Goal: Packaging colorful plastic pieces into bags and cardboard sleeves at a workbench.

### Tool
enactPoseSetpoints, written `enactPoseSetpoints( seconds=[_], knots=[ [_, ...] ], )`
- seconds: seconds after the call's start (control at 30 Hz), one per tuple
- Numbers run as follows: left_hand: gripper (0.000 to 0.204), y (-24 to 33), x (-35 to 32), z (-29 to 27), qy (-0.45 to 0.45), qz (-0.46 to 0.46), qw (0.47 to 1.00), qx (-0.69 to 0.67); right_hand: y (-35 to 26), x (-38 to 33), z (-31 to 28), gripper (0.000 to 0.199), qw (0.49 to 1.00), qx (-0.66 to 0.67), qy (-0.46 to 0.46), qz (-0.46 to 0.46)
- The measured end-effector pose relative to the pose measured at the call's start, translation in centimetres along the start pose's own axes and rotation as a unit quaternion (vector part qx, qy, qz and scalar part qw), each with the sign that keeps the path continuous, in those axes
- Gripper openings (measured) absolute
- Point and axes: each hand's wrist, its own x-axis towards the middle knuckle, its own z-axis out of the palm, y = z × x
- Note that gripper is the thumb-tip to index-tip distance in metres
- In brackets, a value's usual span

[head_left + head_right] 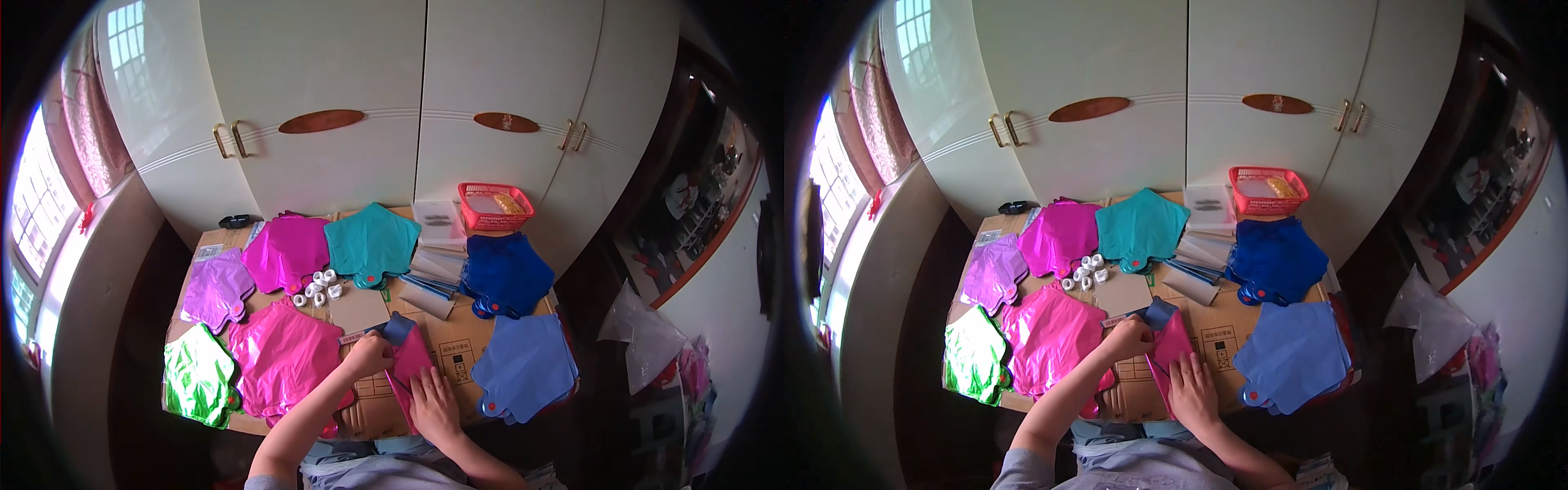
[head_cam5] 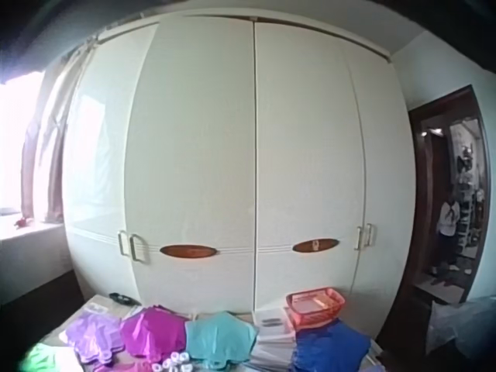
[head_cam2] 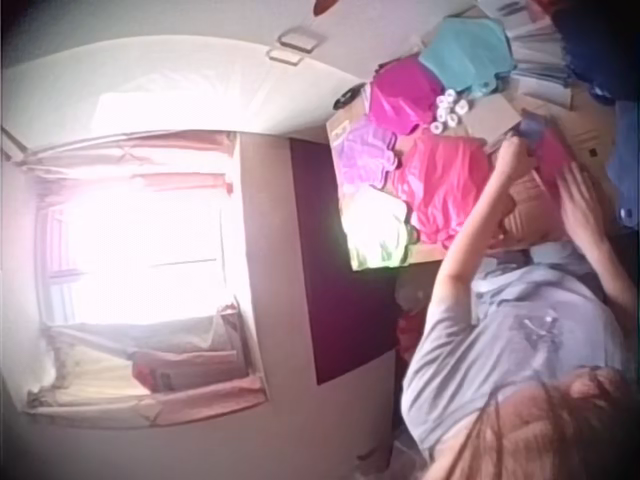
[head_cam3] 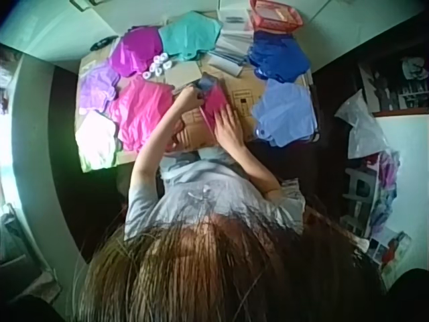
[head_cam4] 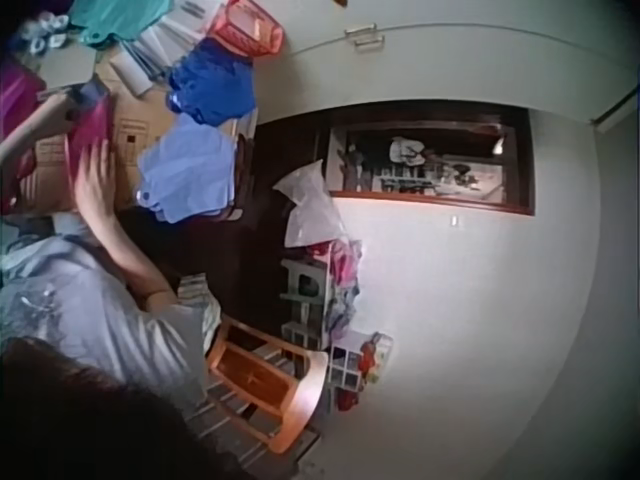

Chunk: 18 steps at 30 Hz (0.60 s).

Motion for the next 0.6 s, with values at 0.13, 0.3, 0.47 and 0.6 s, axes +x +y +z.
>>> enactPoseSetpoints(
  seconds=[0.13, 0.3, 0.47, 0.6],
  knots=[
    [0.016, 0.8, 0.2, -0.8, -0.015, -0.004, 1.000, -0.004, 0.3, -0.6, 0.5, 0.039, 1.000, -0.006, 0.012, -0.009],
    [0.017, 0.1, 0.2, -0.4, -0.014, 0.003, 1.000, -0.002, 0.4, -0.8, 0.5, 0.040, 1.000, 0.002, -0.004, -0.011],
    [0.016, 0.4, 0.2, -0.6, -0.021, -0.004, 1.000, -0.008, 0.9, -0.9, 0.6, 0.041, 0.999, 0.027, -0.009, -0.014],
    [0.016, 0.5, -0.1, -0.7, -0.008, -0.004, 1.000, -0.008, 1.1, -1.2, 0.7, 0.043, 0.999, 0.040, -0.022, -0.006]
  ],
)
